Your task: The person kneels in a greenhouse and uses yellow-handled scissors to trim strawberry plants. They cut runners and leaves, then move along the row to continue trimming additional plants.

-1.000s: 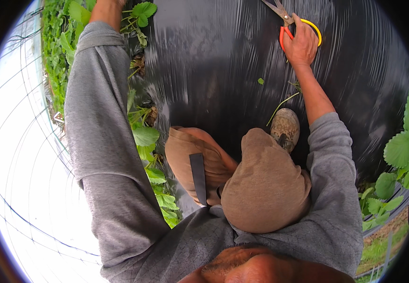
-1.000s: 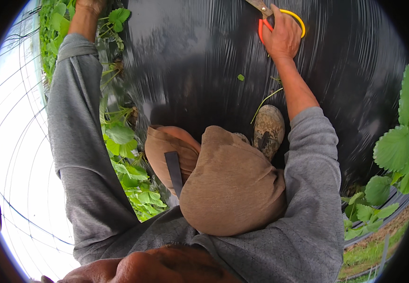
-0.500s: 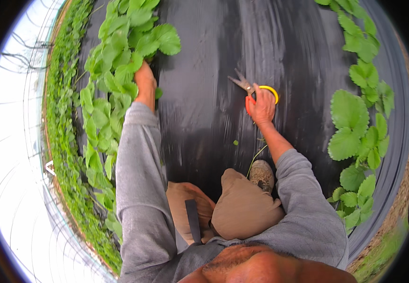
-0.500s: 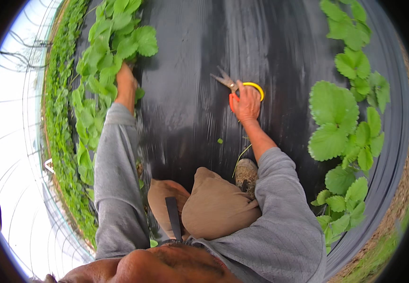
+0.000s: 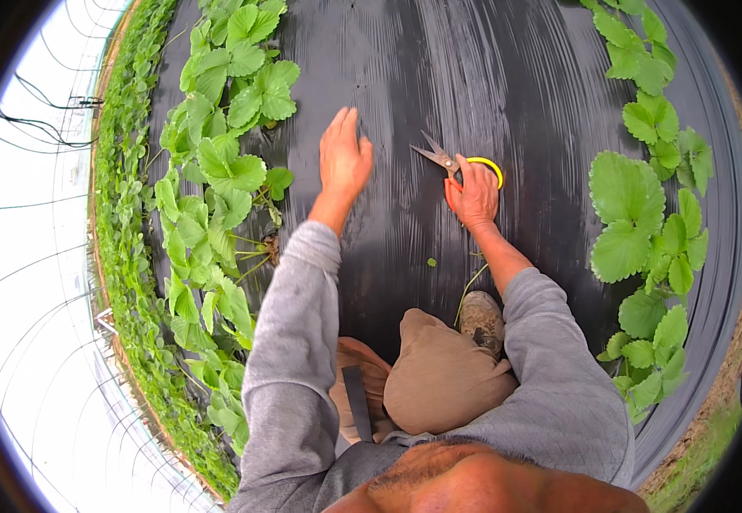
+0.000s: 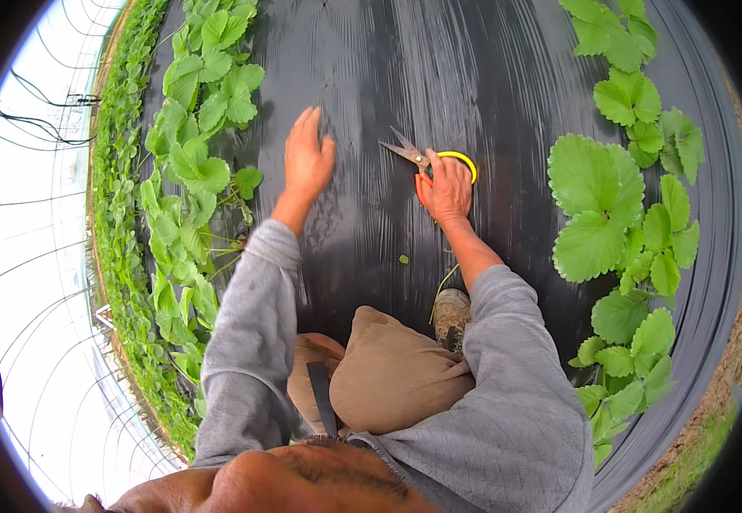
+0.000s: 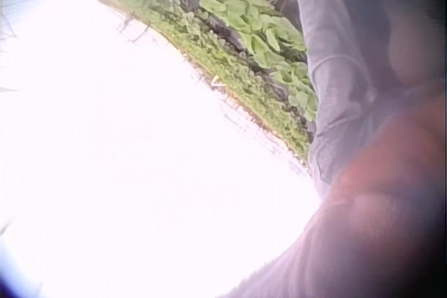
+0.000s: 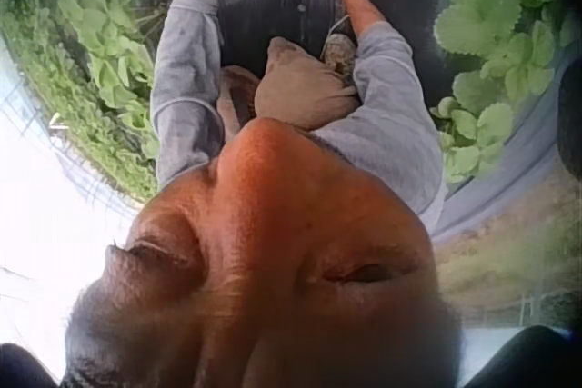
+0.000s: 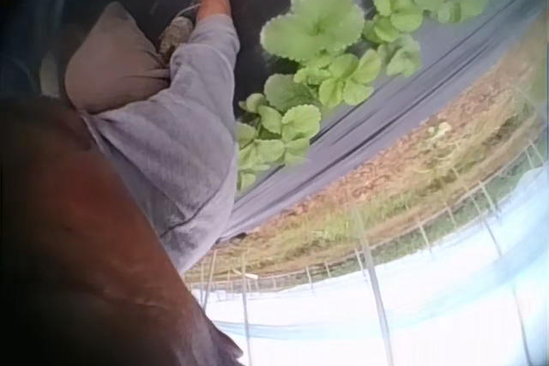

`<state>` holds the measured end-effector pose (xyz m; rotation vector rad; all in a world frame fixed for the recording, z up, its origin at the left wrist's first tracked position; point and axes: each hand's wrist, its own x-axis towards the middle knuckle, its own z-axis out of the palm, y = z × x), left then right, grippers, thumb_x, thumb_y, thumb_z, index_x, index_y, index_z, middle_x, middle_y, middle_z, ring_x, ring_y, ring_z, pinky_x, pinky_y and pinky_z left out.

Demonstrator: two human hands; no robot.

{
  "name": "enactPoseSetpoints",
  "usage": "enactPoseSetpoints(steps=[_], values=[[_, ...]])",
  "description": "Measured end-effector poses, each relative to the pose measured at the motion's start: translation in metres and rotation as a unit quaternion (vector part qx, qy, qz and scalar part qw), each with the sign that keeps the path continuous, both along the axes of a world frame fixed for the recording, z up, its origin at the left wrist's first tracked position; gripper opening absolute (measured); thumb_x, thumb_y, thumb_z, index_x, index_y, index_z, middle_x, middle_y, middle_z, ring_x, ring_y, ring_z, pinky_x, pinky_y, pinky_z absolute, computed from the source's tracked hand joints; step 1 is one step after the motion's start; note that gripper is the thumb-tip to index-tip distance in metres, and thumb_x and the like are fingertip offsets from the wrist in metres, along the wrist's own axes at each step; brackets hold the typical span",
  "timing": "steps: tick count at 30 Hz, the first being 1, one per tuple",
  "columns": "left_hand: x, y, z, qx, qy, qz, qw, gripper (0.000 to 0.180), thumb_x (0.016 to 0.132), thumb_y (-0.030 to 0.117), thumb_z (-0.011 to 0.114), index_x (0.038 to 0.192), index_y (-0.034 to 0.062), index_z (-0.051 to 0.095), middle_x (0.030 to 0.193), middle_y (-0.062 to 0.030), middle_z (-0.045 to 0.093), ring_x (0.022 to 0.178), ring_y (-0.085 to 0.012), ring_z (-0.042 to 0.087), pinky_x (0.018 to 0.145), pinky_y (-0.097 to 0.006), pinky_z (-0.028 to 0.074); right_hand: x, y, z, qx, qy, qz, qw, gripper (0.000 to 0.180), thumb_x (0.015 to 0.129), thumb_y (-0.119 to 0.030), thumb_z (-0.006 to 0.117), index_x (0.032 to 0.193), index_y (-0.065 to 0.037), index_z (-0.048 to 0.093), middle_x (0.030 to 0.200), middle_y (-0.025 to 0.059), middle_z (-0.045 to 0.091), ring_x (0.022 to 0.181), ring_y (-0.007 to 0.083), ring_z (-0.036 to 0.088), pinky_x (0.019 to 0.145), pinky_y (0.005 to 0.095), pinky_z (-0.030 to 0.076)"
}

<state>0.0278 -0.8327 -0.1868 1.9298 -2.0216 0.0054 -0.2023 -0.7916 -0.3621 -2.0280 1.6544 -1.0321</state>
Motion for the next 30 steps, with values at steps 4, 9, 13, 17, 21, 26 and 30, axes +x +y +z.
enactPoseSetpoints(steps=[4, 9, 13, 17, 21, 26, 30], values=[[0.022, -0.066, 0.028, 0.05, -0.192, -0.077, 0.977, 0.051, 0.086, 0.013, 0.059, 0.135, 0.0006, 0.053, 0.143, -0.0201, 0.051, 0.132, -0.0347, 0.049, 0.112, -0.046, 0.038, -0.001, 0.001, 0.001, -0.007, -0.012, 0.003, 1.0, 0.063, 0.079, -0.017, 0.075, 0.138, -0.014, 0.053, 0.11, 0.011, 0.057, 0.111, 0.0324, 0.055, 0.1, 0.0462, 0.04], [0.067, -0.127, 0.062, 0.208, -0.427, 0.088, 0.876, 0.035, 0.086, 0.013, 0.058, 0.119, 0.0029, 0.062, 0.137, -0.0214, 0.057, 0.122, -0.039, 0.057, 0.099, -0.047, 0.05, -0.002, -0.001, 0.002, 0.002, 0.0, 0.004, 1.0, 0.062, 0.082, -0.02, 0.073, 0.139, -0.015, 0.052, 0.112, 0.0105, 0.058, 0.11, 0.0319, 0.055, 0.099, 0.046, 0.041], [0.115, -0.139, 0.091, 0.341, -0.309, 0.196, 0.866, 0.033, 0.088, 0.017, 0.055, 0.111, -0.0008, 0.07, 0.122, -0.0258, 0.066, 0.113, -0.0392, 0.065, 0.093, -0.046, 0.054, -0.002, -0.001, 0.002, 0.012, -0.006, 0.008, 1.0, 0.063, 0.081, -0.019, 0.074, 0.139, -0.015, 0.052, 0.112, 0.0102, 0.058, 0.11, 0.0317, 0.055, 0.099, 0.0456, 0.04], [0.139, -0.148, 0.098, 0.288, -0.32, 0.066, 0.9, 0.039, 0.091, 0.022, 0.053, 0.122, 0.0019, 0.066, 0.124, -0.0233, 0.066, 0.116, -0.0389, 0.063, 0.107, -0.042, 0.045, -0.002, -0.002, 0.0, 0.012, -0.024, 0.012, 1.0, 0.062, 0.081, -0.018, 0.075, 0.138, -0.014, 0.053, 0.11, 0.0099, 0.058, 0.11, 0.0309, 0.055, 0.101, 0.0465, 0.04], [0.153, -0.17, 0.078, 0.267, -0.257, 0.105, 0.923, 0.048, 0.088, 0.012, 0.047, 0.133, 0.0029, 0.06, 0.127, -0.0235, 0.064, 0.12, -0.0364, 0.061, 0.108, -0.036, 0.044, -0.002, -0.002, 0.0, 0.016, -0.025, 0.008, 1.0, 0.062, 0.082, -0.018, 0.075, 0.139, -0.015, 0.052, 0.112, 0.0097, 0.058, 0.113, 0.032, 0.055, 0.099, 0.0461, 0.041], [0.186, -0.201, 0.064, 0.279, -0.244, 0.078, 0.926, 0.058, 0.083, 0.013, 0.047, 0.14, 0.0023, 0.051, 0.131, -0.0267, 0.061, 0.117, -0.0357, 0.062, 0.101, -0.041, 0.047, -0.002, -0.002, 0.0, 0.013, -0.02, 0.013, 1.0, 0.062, 0.081, -0.018, 0.075, 0.139, -0.015, 0.053, 0.111, 0.0096, 0.058, 0.111, 0.0316, 0.056, 0.099, 0.0459, 0.041], [0.185, -0.201, 0.065, 0.305, -0.066, 0.203, 0.928, 0.065, 0.08, 0.013, 0.05, 0.145, 0.0048, 0.046, 0.128, -0.0242, 0.062, 0.106, -0.0328, 0.063, 0.092, -0.042, 0.049, -0.001, -0.003, -0.001, 0.016, -0.011, 0.012, 1.0, 0.062, 0.081, -0.018, 0.075, 0.139, -0.016, 0.053, 0.11, 0.0089, 0.058, 0.109, 0.0309, 0.056, 0.098, 0.0454, 0.041]])
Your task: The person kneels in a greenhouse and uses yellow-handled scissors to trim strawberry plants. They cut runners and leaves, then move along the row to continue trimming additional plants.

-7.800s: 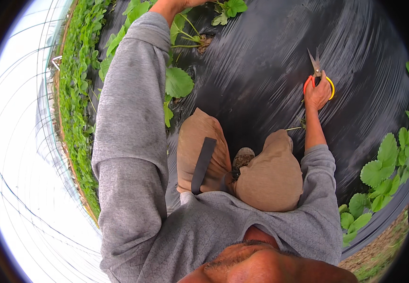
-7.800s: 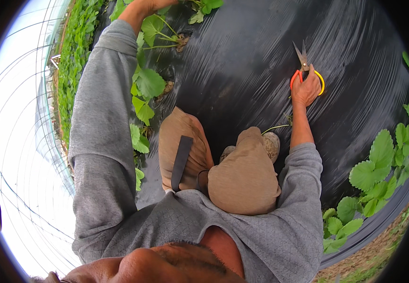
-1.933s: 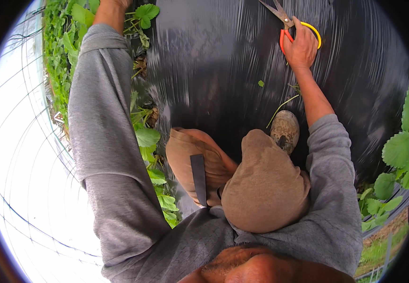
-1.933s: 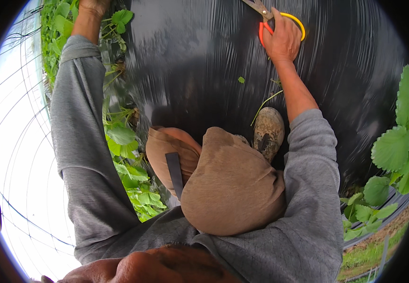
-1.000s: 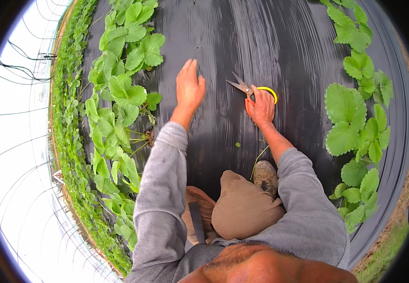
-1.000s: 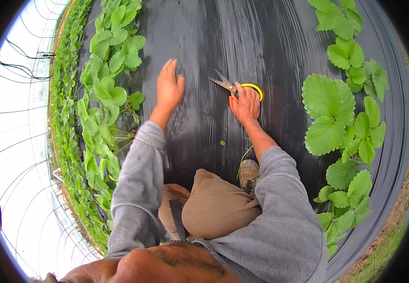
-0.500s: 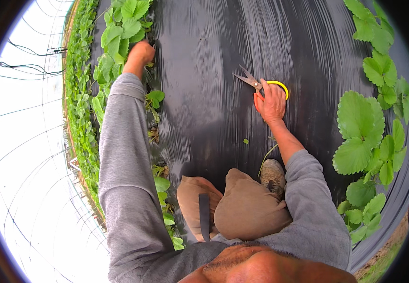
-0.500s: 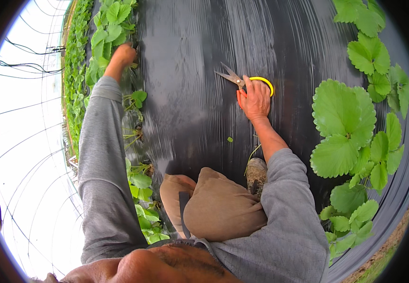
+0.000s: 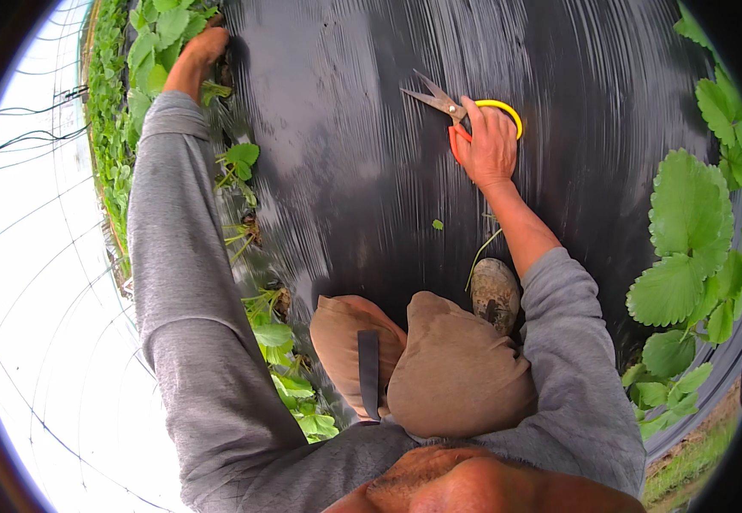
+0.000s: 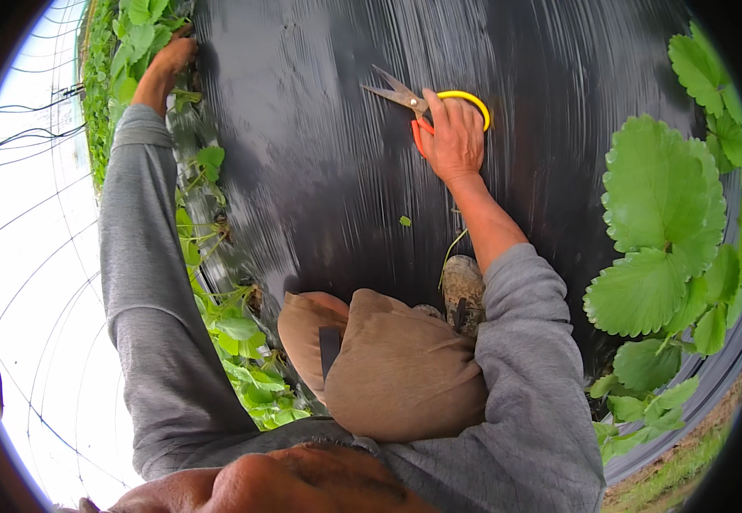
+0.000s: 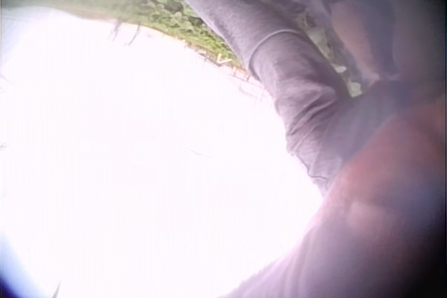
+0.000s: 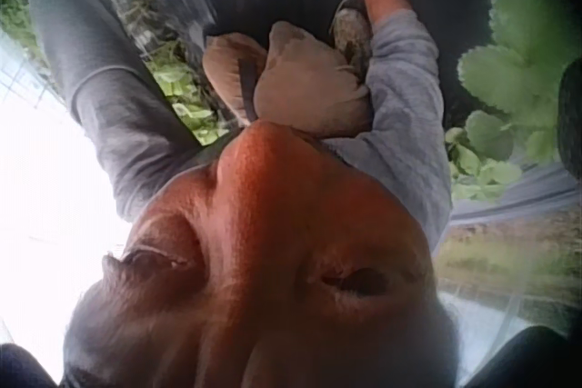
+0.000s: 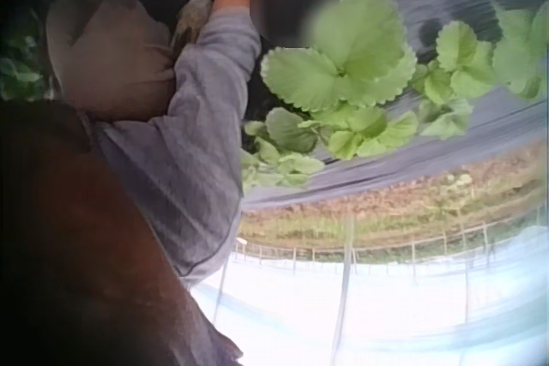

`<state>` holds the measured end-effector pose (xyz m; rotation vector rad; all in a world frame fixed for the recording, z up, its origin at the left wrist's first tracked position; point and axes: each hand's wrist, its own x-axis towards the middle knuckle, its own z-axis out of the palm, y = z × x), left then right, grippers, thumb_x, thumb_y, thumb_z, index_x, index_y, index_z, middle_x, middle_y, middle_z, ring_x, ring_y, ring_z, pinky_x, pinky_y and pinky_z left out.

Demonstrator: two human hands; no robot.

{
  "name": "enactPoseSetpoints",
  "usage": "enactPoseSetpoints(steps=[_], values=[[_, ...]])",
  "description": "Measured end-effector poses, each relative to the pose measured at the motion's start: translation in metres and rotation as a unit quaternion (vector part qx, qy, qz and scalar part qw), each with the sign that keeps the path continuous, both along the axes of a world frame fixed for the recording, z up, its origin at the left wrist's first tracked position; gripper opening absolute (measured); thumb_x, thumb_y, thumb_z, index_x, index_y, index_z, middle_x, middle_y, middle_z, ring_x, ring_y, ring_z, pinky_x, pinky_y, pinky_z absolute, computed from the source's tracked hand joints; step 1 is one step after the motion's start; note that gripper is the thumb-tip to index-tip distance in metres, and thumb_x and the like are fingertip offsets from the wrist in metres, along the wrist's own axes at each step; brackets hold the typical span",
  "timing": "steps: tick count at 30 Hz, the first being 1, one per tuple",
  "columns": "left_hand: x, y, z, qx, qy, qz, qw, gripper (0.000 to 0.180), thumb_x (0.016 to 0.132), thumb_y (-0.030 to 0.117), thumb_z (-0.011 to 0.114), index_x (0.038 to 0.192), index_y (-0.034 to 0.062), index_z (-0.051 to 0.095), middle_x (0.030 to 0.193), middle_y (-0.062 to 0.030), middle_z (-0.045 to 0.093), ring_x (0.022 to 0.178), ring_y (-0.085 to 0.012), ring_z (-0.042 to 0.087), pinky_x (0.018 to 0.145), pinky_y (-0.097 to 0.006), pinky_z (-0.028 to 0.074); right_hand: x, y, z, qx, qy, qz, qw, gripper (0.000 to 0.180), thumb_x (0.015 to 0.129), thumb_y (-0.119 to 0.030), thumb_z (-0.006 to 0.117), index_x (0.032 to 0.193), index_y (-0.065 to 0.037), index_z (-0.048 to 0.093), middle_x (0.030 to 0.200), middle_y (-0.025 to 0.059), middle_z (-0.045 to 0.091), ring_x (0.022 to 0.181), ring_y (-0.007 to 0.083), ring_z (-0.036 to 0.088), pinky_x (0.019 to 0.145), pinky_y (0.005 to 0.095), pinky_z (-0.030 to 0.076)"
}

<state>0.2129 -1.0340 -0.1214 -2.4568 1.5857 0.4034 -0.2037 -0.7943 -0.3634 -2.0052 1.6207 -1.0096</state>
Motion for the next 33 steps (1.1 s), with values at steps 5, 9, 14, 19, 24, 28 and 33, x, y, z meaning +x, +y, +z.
enactPoseSetpoints(steps=[5, 9, 14, 19, 24, 28, 33], values=[[-0.027, 0.024, 0.01, -0.077, 0.149, 0.072, 0.983, 0.054, 0.088, 0.016, 0.053, 0.142, 0.0142, 0.052, 0.108, -0.0106, 0.067, 0.1, -0.0236, 0.061, 0.089, -0.042, 0.046, 0.001, 0.0, -0.003, -0.002, -0.003, 0.0, 1.0, 0.063, 0.081, -0.019, 0.076, 0.139, -0.016, 0.053, 0.11, 0.0086, 0.058, 0.109, 0.03, 0.056, 0.098, 0.0452, 0.041], [-0.025, 0.026, 0.01, -0.104, 0.18, 0.05, 0.977, 0.051, 0.087, 0.013, 0.055, 0.138, 0.0136, 0.058, 0.104, -0.0082, 0.067, 0.099, -0.0241, 0.062, 0.088, -0.041, 0.046, 0.002, 0.0, -0.004, -0.004, -0.003, -0.007, 1.0, 0.064, 0.079, -0.019, 0.077, 0.138, -0.016, 0.054, 0.109, 0.0074, 0.058, 0.108, 0.0296, 0.056, 0.098, 0.0451, 0.041], [-0.007, 0.022, -0.01, -0.146, 0.103, -0.056, 0.982, 0.061, 0.083, 0.011, 0.053, 0.144, 0.0072, 0.053, 0.117, -0.0128, 0.067, 0.106, -0.0256, 0.063, 0.095, -0.038, 0.048, 0.002, -0.001, -0.004, 0.005, -0.013, -0.006, 1.0, 0.064, 0.077, -0.019, 0.078, 0.137, -0.017, 0.054, 0.108, 0.0073, 0.058, 0.107, 0.0298, 0.056, 0.099, 0.0455, 0.041], [-0.011, 0.025, -0.015, -0.116, -0.091, -0.16, 0.976, 0.059, 0.083, 0.011, 0.048, 0.14, -0.0006, 0.053, 0.135, -0.0254, 0.06, 0.13, -0.0351, 0.055, 0.109, -0.034, 0.041, 0.001, -0.001, -0.004, 0.014, -0.016, -0.006, 1.0, 0.065, 0.077, -0.019, 0.078, 0.137, -0.018, 0.054, 0.109, 0.0074, 0.059, 0.108, 0.03, 0.056, 0.1, 0.0454, 0.041], [-0.002, 0.014, -0.025, -0.161, -0.088, -0.142, 0.973, 0.058, 0.083, 0.013, 0.047, 0.139, -0.0001, 0.054, 0.133, -0.0249, 0.061, 0.128, -0.0376, 0.056, 0.109, -0.037, 0.041, 0.001, 0.0, -0.004, 0.023, -0.019, -0.005, 1.0, 0.065, 0.077, -0.019, 0.079, 0.137, -0.018, 0.054, 0.11, 0.0075, 0.059, 0.109, 0.0301, 0.056, 0.1, 0.0455, 0.041], [0.035, -0.004, -0.035, -0.219, -0.008, -0.1, 0.971, 0.061, 0.085, 0.011, 0.05, 0.146, 0.0078, 0.05, 0.106, -0.0166, 0.068, 0.095, -0.0274, 0.064, 0.083, -0.034, 0.05, 0.002, -0.001, -0.003, 0.018, -0.009, -0.008, 1.0, 0.064, 0.078, -0.019, 0.078, 0.137, -0.017, 0.055, 0.11, 0.0078, 0.059, 0.109, 0.0297, 0.057, 0.099, 0.0453, 0.041], [0.063, -0.014, -0.033, -0.202, 0.111, 0.05, 0.972, 0.064, 0.088, 0.009, 0.053, 0.151, 0.0188, 0.046, 0.078, -0.006, 0.066, 0.057, -0.0152, 0.057, 0.049, -0.031, 0.048, 0.002, 0.0, -0.003, 0.019, -0.004, -0.005, 1.0, 0.062, 0.079, -0.018, 0.077, 0.137, -0.016, 0.055, 0.111, 0.0083, 0.06, 0.109, 0.0301, 0.057, 0.099, 0.0453, 0.041]])
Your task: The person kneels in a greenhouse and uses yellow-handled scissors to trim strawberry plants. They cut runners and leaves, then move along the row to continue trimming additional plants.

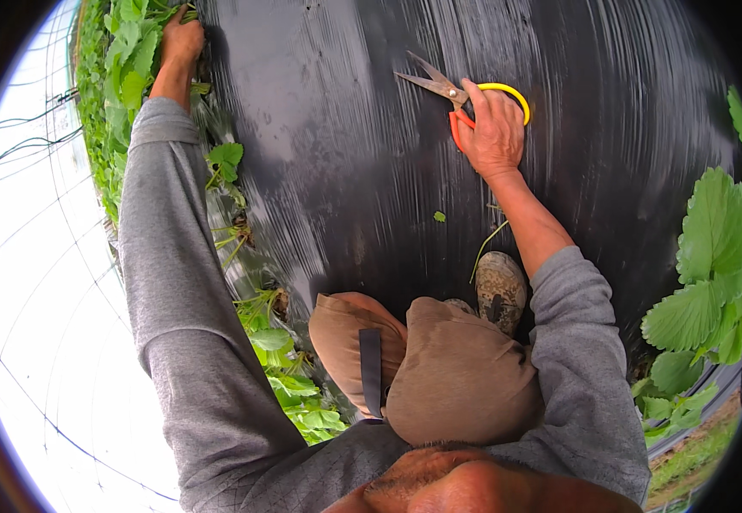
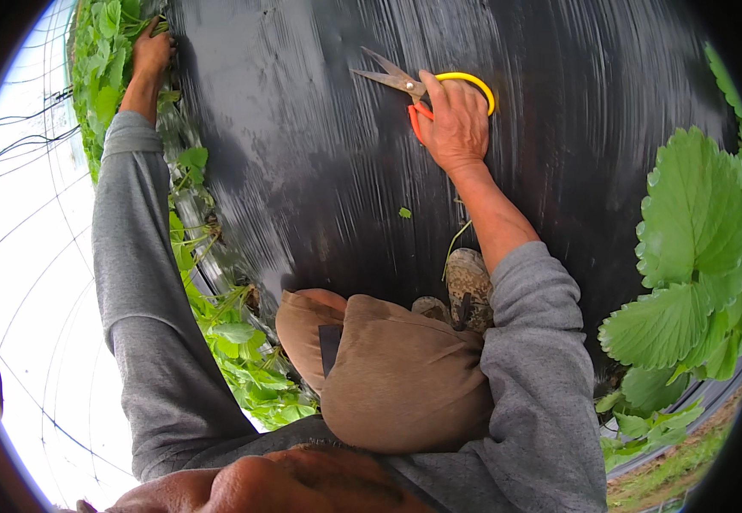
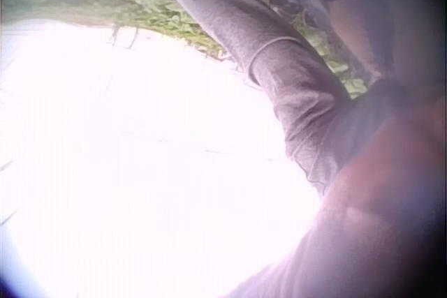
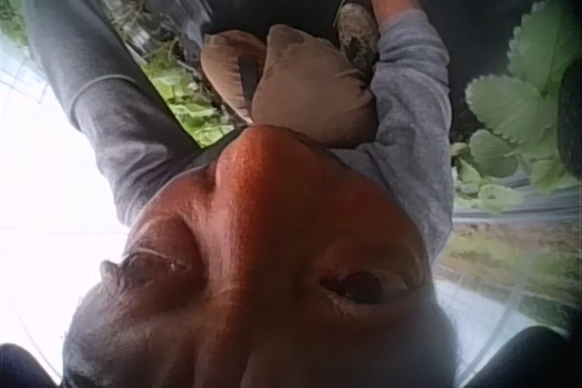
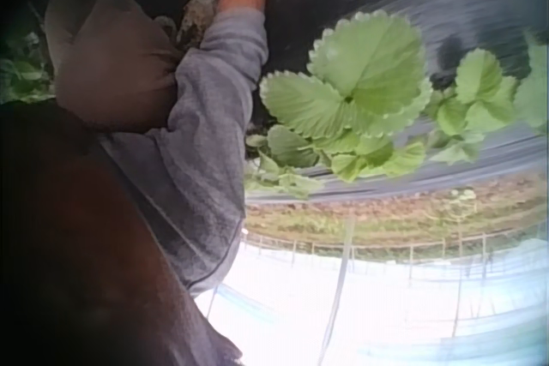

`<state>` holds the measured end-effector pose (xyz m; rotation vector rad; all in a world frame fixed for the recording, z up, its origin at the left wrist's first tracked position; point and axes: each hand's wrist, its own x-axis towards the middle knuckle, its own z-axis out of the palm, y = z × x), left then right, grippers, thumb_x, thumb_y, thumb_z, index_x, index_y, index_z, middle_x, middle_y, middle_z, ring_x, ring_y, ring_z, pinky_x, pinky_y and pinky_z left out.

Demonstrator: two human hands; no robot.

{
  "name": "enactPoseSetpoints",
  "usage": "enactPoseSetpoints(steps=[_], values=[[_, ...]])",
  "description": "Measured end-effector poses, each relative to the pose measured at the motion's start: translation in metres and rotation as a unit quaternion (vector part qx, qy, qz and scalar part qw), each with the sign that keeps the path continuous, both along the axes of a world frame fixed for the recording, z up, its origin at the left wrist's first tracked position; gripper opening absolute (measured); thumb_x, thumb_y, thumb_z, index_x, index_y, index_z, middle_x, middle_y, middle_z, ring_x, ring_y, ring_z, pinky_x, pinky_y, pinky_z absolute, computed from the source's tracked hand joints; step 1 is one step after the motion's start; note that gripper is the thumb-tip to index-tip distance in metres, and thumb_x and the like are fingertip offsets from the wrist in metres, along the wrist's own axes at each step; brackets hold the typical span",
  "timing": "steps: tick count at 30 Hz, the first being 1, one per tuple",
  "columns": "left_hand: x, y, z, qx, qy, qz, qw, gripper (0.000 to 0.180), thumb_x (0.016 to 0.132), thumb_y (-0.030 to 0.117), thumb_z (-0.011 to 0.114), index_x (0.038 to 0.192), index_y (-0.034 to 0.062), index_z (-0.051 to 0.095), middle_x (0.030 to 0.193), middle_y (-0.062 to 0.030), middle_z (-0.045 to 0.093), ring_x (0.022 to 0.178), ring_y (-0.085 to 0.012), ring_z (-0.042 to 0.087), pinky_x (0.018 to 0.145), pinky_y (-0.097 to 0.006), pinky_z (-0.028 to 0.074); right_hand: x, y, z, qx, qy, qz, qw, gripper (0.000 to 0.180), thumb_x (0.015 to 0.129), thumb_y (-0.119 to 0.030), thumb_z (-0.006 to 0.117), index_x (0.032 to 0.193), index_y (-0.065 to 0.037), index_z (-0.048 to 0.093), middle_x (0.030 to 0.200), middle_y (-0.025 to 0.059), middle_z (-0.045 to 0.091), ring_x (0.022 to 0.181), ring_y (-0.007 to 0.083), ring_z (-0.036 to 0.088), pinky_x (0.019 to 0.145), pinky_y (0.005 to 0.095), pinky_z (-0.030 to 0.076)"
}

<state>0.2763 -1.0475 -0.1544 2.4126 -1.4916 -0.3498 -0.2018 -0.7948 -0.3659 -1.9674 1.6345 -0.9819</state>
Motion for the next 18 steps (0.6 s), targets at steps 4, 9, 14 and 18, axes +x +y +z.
enactPoseSetpoints(steps=[4, 9, 14, 18], values=[[-0.022, 0.001, -0.001, 0.025, -0.026, 0.026, 0.999, 0.067, 0.088, 0.01, 0.054, 0.153, 0.0222, 0.041, 0.078, -0.0067, 0.066, 0.055, -0.0174, 0.058, 0.046, -0.033, 0.047, -0.001, 0.0, 0.001, 0.007, 0.005, 0.006, 1.0, 0.062, 0.08, -0.018, 0.076, 0.138, -0.016, 0.054, 0.111, 0.0085, 0.059, 0.108, 0.0305, 0.057, 0.098, 0.0453, 0.041], [-0.068, -0.001, 0.004, 0.03, 0.008, 0.118, 0.993, 0.067, 0.089, 0.016, 0.052, 0.154, 0.0258, 0.038, 0.072, -0.0058, 0.058, 0.052, -0.0189, 0.052, 0.044, -0.035, 0.042, -0.001, -0.001, 0.004, -0.004, -0.006, 0.005, 1.0, 0.065, 0.076, -0.016, 0.078, 0.136, -0.016, 0.056, 0.107, 0.0085, 0.057, 0.108, 0.0311, 0.056, 0.098, 0.0458, 0.041], [-0.085, 0.009, 0.014, 0.047, 0.021, 0.081, 0.995, 0.066, 0.086, 0.016, 0.049, 0.152, 0.0244, 0.042, 0.073, -0.0045, 0.056, 0.054, -0.0175, 0.052, 0.046, -0.033, 0.04, -0.001, 0.0, 0.006, 0.0, 0.001, 0.004, 1.0, 0.066, 0.075, -0.016, 0.078, 0.137, -0.015, 0.055, 0.107, 0.0093, 0.057, 0.107, 0.0312, 0.055, 0.097, 0.046, 0.041], [-0.08, 0.01, 0.014, 0.051, 0.101, 0.103, 0.988, 0.07, 0.084, 0.014, 0.05, 0.153, 0.0245, 0.039, 0.068, -0.0015, 0.051, 0.052, -0.0158, 0.049, 0.044, -0.032, 0.038, -0.001, 0.0, 0.006, -0.001, 0.0, 0.005, 1.0, 0.063, 0.078, -0.016, 0.075, 0.137, -0.012, 0.054, 0.11, 0.0121, 0.059, 0.108, 0.0333, 0.056, 0.096, 0.0469, 0.041]])
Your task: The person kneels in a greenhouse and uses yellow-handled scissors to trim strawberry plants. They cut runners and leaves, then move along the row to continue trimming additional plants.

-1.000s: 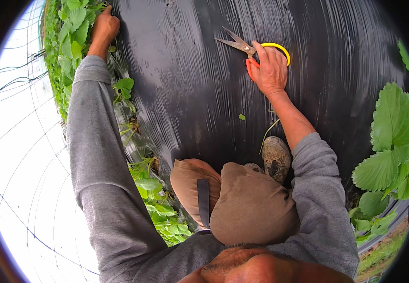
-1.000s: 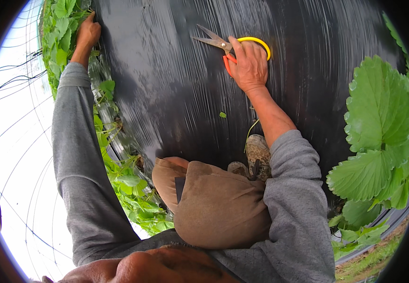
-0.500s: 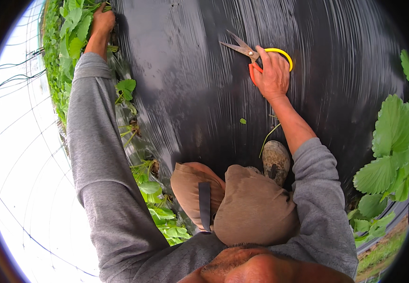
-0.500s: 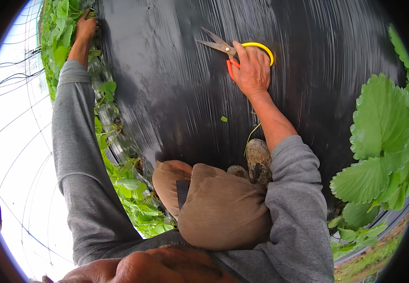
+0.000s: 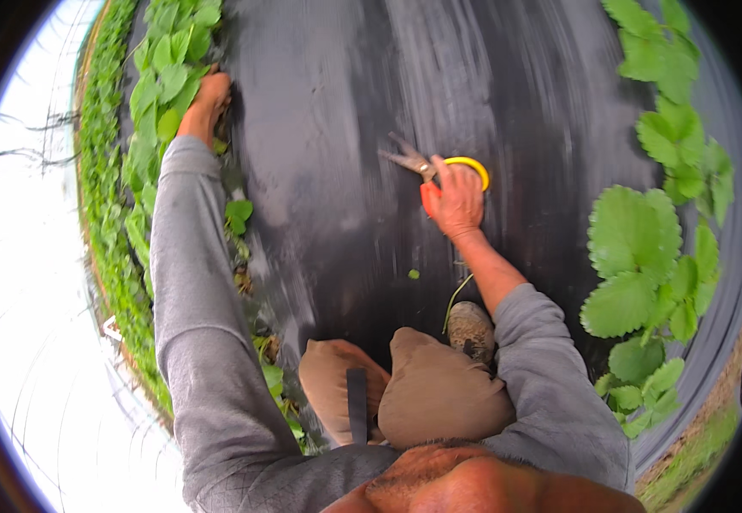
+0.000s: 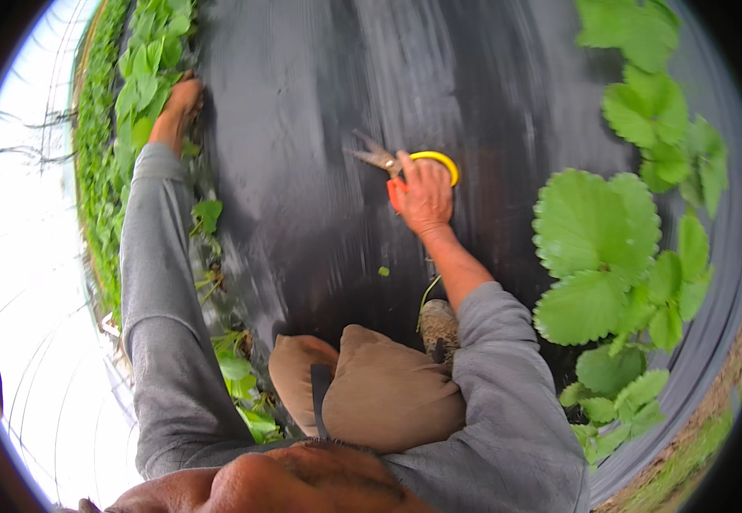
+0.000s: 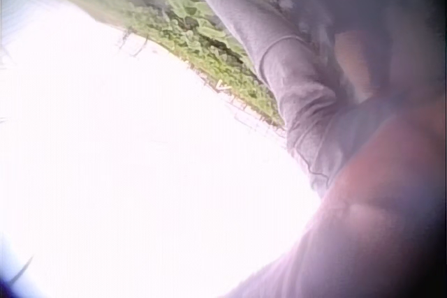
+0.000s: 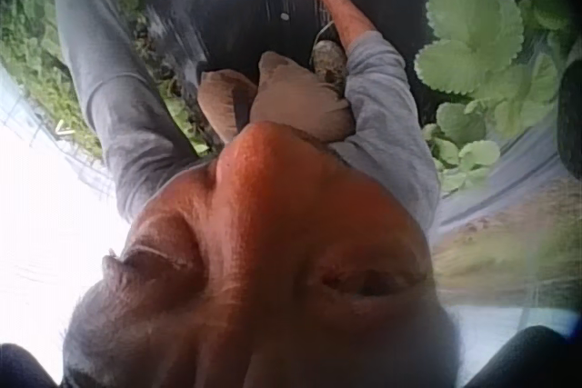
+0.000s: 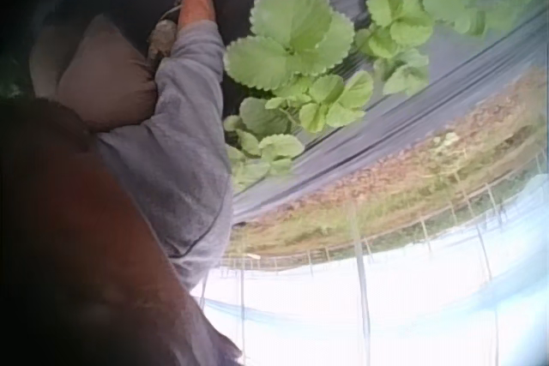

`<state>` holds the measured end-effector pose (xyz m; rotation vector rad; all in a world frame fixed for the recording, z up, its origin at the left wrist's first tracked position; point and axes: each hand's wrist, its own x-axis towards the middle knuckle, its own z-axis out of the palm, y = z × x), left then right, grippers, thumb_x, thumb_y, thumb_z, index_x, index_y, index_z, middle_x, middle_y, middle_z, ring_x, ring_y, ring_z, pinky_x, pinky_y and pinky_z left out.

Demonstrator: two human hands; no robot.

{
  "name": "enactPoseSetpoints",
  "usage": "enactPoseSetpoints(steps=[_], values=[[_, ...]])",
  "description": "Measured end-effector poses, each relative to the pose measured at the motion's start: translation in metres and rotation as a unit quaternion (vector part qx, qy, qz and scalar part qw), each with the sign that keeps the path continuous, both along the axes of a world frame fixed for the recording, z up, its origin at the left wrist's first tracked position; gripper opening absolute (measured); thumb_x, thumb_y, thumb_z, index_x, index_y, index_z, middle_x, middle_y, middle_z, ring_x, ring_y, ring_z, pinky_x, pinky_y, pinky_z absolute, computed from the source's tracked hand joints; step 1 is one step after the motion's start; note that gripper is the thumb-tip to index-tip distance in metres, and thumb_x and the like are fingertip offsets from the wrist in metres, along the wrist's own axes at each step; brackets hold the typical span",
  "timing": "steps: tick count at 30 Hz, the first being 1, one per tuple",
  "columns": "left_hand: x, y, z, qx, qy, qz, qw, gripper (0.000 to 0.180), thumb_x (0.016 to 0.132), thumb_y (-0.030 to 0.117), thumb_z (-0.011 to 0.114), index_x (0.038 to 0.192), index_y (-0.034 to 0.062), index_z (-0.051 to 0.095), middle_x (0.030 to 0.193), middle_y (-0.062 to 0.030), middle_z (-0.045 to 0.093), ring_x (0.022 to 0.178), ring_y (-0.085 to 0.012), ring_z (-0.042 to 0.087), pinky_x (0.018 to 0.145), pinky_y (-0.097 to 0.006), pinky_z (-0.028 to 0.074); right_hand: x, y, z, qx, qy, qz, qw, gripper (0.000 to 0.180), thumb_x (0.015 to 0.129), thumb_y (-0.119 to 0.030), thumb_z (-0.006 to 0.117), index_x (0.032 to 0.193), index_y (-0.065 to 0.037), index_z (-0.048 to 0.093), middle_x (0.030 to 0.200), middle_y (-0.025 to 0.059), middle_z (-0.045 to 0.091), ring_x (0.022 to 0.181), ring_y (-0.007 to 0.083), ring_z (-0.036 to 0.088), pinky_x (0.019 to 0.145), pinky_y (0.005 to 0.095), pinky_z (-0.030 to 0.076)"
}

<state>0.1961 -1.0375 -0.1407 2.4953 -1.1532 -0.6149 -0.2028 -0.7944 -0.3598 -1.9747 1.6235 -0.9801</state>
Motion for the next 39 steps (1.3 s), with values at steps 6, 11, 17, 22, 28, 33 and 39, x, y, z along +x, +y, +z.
enactPoseSetpoints(steps=[6, 11, 17, 22, 28, 33, 39], values=[[0.003, -0.011, 0.001, 0.05, -0.004, 0.009, 0.999, 0.062, 0.078, 0.012, 0.054, 0.138, 0.0307, 0.052, 0.072, -0.0035, 0.051, 0.055, -0.0168, 0.049, 0.048, -0.034, 0.038, -0.002, 0.0, 0.004, -0.02, -0.016, -0.008, 1.0, 0.06, 0.078, -0.019, 0.073, 0.135, -0.011, 0.055, 0.107, 0.0118, 0.059, 0.104, 0.0325, 0.057, 0.096, 0.0465, 0.041], [-0.01, -0.005, 0.012, 0.047, 0.026, 0.017, 0.998, 0.062, 0.076, 0.011, 0.057, 0.135, 0.0269, 0.056, 0.076, -0.0012, 0.052, 0.055, -0.016, 0.048, 0.05, -0.034, 0.038, -0.002, -0.001, 0.008, -0.026, -0.017, -0.008, 0.999, 0.061, 0.078, -0.021, 0.074, 0.135, -0.01, 0.053, 0.107, 0.0124, 0.058, 0.105, 0.032, 0.056, 0.097, 0.0466, 0.041], [-0.003, -0.004, -0.004, 0.013, -0.045, -0.038, 0.998, 0.026, 0.073, 0.009, 0.056, 0.093, 0.021, 0.068, 0.065, 0.0012, 0.046, 0.053, -0.0129, 0.046, 0.045, -0.033, 0.033, -0.001, 0.0, 0.008, -0.017, -0.003, -0.009, 1.0, 0.059, 0.08, -0.021, 0.073, 0.135, -0.011, 0.055, 0.109, 0.0126, 0.058, 0.107, 0.0334, 0.056, 0.097, 0.047, 0.041], [0.021, -0.016, -0.037, -0.1, -0.172, -0.18, 0.963, 0.04, 0.071, 0.007, 0.056, 0.106, 0.0037, 0.073, 0.094, -0.0123, 0.072, 0.085, -0.0255, 0.068, 0.077, -0.036, 0.053, 0.001, -0.001, 0.003, -0.013, 0.014, -0.014, 1.0, 0.058, 0.081, -0.022, 0.072, 0.136, -0.012, 0.054, 0.11, 0.0122, 0.059, 0.108, 0.0334, 0.055, 0.098, 0.0472, 0.041], [0.015, -0.01, -0.028, -0.059, -0.246, -0.189, 0.949, 0.046, 0.069, 0.015, 0.058, 0.111, 0.0003, 0.069, 0.11, -0.0225, 0.07, 0.106, -0.0373, 0.064, 0.095, -0.041, 0.048, 0.001, -0.001, 0.002, -0.025, -0.001, -0.009, 1.0, 0.059, 0.078, -0.019, 0.073, 0.134, -0.014, 0.055, 0.105, 0.0109, 0.057, 0.104, 0.0328, 0.056, 0.094, 0.0465, 0.042], [0.0, -0.006, -0.012, -0.029, -0.228, -0.161, 0.96, 0.047, 0.069, 0.013, 0.059, 0.113, -0.0022, 0.069, 0.109, -0.0228, 0.071, 0.107, -0.0374, 0.066, 0.097, -0.04, 0.048, 0.0, -0.002, 0.002, -0.021, -0.004, -0.007, 1.0, 0.061, 0.078, -0.019, 0.075, 0.135, -0.014, 0.056, 0.107, 0.0114, 0.058, 0.106, 0.0332, 0.056, 0.097, 0.0462, 0.041], [-0.025, 0.017, -0.009, -0.093, -0.223, -0.154, 0.958, 0.051, 0.08, 0.02, 0.058, 0.126, -0.0001, 0.063, 0.124, -0.0213, 0.066, 0.117, -0.0347, 0.062, 0.101, -0.041, 0.048, 0.0, -0.002, 0.0, -0.013, -0.014, -0.012, 1.0, 0.061, 0.077, -0.019, 0.076, 0.135, -0.014, 0.056, 0.109, 0.0102, 0.059, 0.108, 0.0322, 0.056, 0.098, 0.0464, 0.042]])
